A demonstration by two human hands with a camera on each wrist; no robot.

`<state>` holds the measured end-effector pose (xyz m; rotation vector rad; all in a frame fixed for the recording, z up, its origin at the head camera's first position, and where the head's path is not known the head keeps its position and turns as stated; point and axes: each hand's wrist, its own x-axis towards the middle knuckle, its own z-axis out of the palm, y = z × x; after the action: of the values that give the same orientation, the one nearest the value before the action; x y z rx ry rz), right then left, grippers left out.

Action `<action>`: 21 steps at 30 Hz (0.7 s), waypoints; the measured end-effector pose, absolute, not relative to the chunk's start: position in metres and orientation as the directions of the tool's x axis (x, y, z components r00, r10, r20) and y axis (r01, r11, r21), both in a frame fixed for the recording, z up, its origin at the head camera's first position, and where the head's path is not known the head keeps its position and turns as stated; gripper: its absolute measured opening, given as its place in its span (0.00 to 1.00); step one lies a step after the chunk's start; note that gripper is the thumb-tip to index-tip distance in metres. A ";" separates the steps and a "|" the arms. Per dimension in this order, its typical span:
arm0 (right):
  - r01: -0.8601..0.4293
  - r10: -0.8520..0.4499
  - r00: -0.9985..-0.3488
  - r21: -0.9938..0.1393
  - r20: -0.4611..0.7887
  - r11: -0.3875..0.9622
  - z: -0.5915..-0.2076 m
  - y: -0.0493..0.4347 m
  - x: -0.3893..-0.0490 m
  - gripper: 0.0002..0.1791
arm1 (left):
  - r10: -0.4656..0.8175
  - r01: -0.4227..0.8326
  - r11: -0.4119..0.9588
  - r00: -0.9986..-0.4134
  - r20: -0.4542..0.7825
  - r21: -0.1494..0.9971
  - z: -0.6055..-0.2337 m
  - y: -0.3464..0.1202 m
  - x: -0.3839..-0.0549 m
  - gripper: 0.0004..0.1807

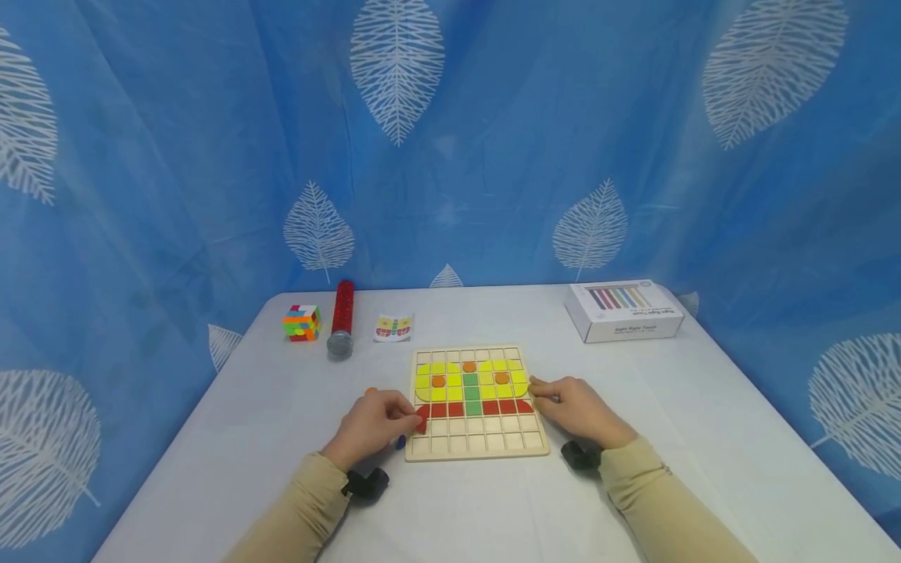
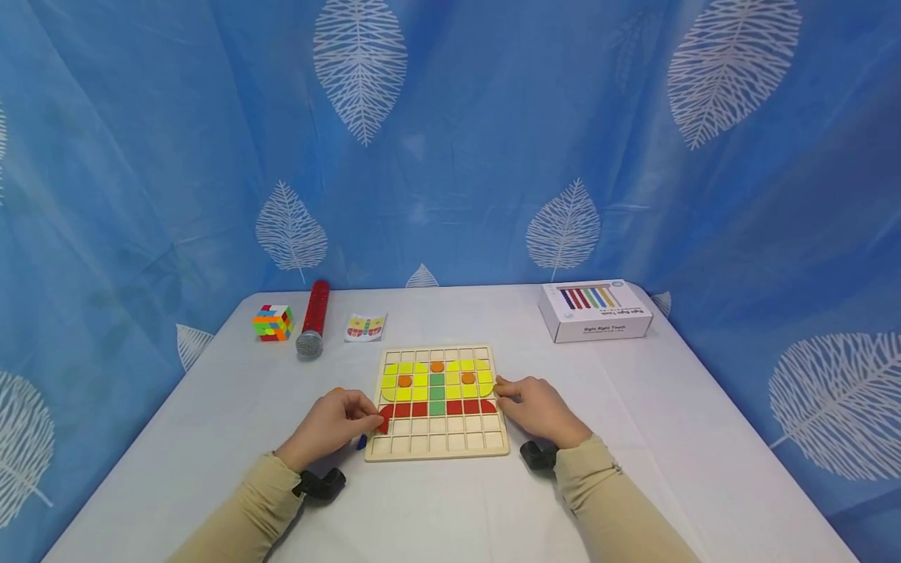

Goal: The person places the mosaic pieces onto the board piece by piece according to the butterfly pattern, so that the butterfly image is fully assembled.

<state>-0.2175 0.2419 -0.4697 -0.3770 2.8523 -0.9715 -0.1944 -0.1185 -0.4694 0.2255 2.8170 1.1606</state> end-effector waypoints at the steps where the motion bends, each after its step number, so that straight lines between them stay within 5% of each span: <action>1: -0.201 -0.268 -0.963 -0.612 -0.018 0.765 -0.470 0.242 -0.218 0.19 | 0.167 0.106 0.708 -0.986 -0.020 0.698 -0.469 -0.118 -0.194 0.06; 21: -0.162 -0.247 -0.967 -0.612 -0.058 0.774 -0.468 0.240 -0.217 0.21 | 0.257 0.203 0.752 -0.966 0.005 0.627 -0.469 -0.121 -0.194 0.05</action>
<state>-0.2169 0.2403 -0.4684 -0.3279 2.8310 -0.9575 -0.1942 -0.1209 -0.4685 0.3765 2.8642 1.0106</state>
